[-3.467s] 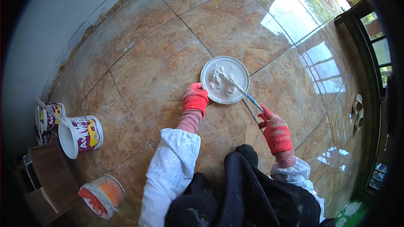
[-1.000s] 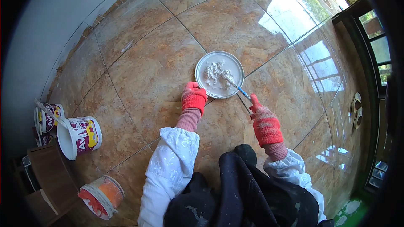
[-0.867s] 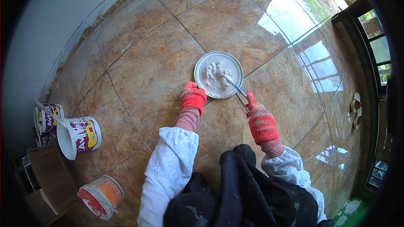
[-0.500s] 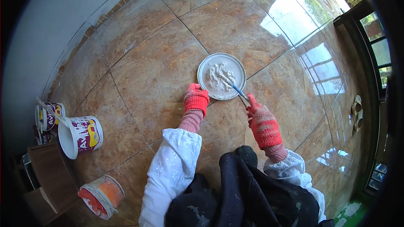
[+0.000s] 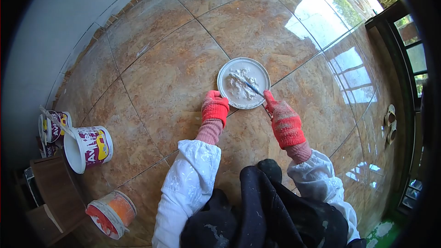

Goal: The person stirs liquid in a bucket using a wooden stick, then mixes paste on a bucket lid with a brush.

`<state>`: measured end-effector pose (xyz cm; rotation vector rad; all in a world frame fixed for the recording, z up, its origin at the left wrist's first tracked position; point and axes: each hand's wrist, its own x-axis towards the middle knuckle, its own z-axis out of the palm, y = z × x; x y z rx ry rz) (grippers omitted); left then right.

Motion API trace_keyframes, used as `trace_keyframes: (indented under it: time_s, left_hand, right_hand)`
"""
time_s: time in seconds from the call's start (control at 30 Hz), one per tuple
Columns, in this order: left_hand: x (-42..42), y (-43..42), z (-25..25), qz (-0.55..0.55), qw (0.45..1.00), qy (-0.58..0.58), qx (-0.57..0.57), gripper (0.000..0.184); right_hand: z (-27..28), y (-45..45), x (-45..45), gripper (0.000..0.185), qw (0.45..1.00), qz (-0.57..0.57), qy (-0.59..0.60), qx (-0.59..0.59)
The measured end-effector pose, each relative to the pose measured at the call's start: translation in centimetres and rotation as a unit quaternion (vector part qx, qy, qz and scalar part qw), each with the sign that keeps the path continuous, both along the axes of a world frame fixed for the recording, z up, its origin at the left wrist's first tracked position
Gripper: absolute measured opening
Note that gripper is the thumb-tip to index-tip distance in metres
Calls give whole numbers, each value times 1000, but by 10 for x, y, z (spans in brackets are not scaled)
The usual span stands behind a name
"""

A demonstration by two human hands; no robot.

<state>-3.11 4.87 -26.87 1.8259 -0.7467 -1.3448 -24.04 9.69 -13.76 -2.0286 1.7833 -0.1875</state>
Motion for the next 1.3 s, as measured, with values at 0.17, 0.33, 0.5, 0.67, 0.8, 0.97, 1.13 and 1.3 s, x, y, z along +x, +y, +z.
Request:
trace_keyframes:
  time_s: [0.17, 0.33, 0.5, 0.67, 0.8, 0.97, 1.13, 1.3]
  left_hand:
    - [2, 0, -11, -2, 1000, -11, -9, 30]
    - [0, 1, -4, 4, 1000, -13, -11, 28]
    - [1, 1, -2, -9, 1000, -11, -14, 27]
    - [-1, -1, 6, -2, 1000, -17, 4, 30]
    - [0, 0, 3, -7, 1000, -14, -3, 30]
    - [0, 0, -8, -10, 999, -4, -45, 33]
    - [-1, 1, 3, -14, 999, -21, -28, 31]
    - [-1, -1, 3, -6, 1000, -11, -10, 28]
  right_hand:
    - [-4, 22, -9, 51, 998, 10, -46, -53]
    - [11, 46, -12, 53, 995, -41, -94, 18]
    - [1, 50, -4, 67, 995, -15, -92, 29]
    - [-23, 30, 9, 71, 995, -26, -91, -5]
    - [-20, 20, 19, 69, 993, -43, -114, 11]
    - [-21, 22, 9, 65, 987, -53, -127, 82]
    - [1, 20, -4, 61, 977, -76, -144, 135]
    - [5, -11, -1, 63, 981, -70, -161, 81]
